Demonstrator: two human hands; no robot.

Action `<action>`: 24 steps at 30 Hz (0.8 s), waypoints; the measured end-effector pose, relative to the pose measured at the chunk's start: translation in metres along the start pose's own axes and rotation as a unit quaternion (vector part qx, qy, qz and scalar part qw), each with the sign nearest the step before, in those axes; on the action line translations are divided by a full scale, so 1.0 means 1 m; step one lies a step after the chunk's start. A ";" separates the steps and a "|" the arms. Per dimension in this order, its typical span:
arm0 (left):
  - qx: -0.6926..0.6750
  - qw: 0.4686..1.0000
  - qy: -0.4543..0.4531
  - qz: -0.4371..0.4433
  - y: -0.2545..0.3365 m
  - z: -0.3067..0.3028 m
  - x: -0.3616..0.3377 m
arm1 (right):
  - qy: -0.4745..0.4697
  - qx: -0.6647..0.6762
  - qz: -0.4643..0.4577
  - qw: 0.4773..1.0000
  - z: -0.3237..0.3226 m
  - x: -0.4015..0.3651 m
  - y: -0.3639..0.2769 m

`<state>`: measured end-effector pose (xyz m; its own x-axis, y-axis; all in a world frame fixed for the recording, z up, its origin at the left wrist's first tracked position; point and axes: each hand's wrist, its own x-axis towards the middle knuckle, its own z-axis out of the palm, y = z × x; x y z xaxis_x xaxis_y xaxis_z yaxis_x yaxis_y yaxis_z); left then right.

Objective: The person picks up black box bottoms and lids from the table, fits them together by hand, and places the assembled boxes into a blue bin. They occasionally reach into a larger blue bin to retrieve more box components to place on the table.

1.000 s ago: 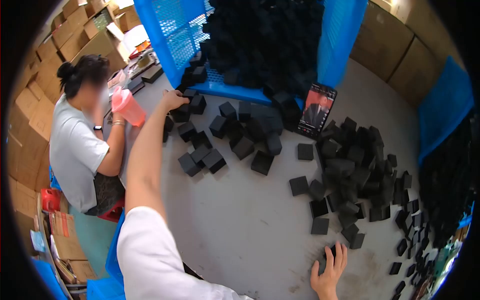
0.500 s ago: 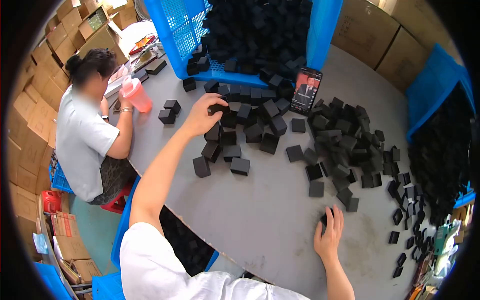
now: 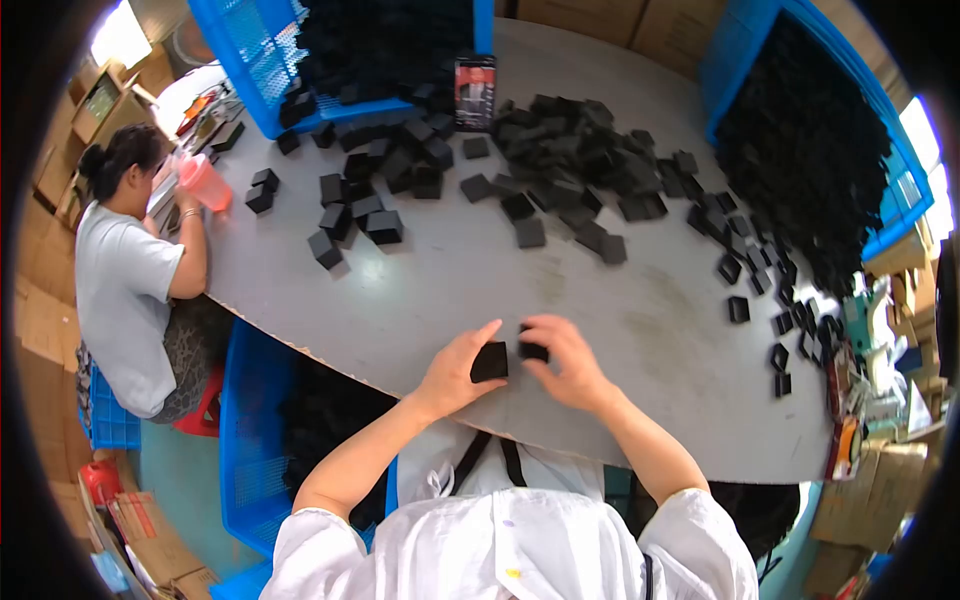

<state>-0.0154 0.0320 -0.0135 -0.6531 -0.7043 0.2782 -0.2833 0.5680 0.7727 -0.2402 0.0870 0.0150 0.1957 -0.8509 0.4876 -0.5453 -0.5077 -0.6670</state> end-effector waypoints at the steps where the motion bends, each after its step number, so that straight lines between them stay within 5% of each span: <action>1: -0.008 1.000 -0.008 0.005 0.005 0.009 -0.001 | -0.024 -0.008 -0.038 0.999 0.005 -0.008 -0.008; 3: -0.038 0.995 -0.003 0.095 0.013 0.024 0.003 | -0.125 -0.055 -0.094 0.986 0.012 -0.019 -0.015; 8: -0.041 0.985 -0.026 0.166 0.015 0.041 0.012 | -0.138 -0.116 -0.036 0.983 -0.007 -0.046 -0.025; 11: 0.039 0.984 -0.070 0.157 0.020 0.041 0.009 | -0.030 -0.127 0.019 0.991 -0.040 -0.056 0.014; 14: 0.077 0.977 -0.084 0.183 0.032 0.034 0.012 | 0.200 -0.373 0.224 0.878 -0.118 -0.066 0.097; 15: 0.083 0.979 -0.071 0.172 0.033 0.033 0.012 | 0.274 -0.470 0.213 0.812 -0.150 -0.077 0.123; 17: 0.097 0.971 -0.053 0.211 0.025 0.035 0.012 | 0.282 -0.541 0.359 0.707 -0.186 -0.104 0.159; 18: 0.116 0.965 -0.081 0.219 0.025 0.033 0.011 | 0.283 -0.545 0.358 0.703 -0.190 -0.110 0.161; 20: 0.133 0.960 -0.107 0.221 0.026 0.032 0.011 | 0.222 -0.409 0.383 0.798 -0.185 -0.117 0.151; 21: 0.138 0.957 -0.125 0.224 0.029 0.029 0.012 | 0.215 -0.408 0.385 0.799 -0.173 -0.115 0.138; 23: 0.141 0.956 -0.143 0.212 0.035 0.023 0.011 | 0.222 -0.353 0.241 0.876 -0.141 -0.105 0.106; 24: 0.144 0.956 -0.138 0.216 0.040 0.020 0.013 | 0.212 -0.347 0.240 0.881 -0.126 -0.101 0.093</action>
<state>-0.0495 0.0541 0.0093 -0.9016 -0.2609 0.3450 -0.1008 0.9024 0.4190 -0.4135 0.1426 -0.0251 -0.4364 -0.7431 0.5074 -0.8778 0.2279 -0.4213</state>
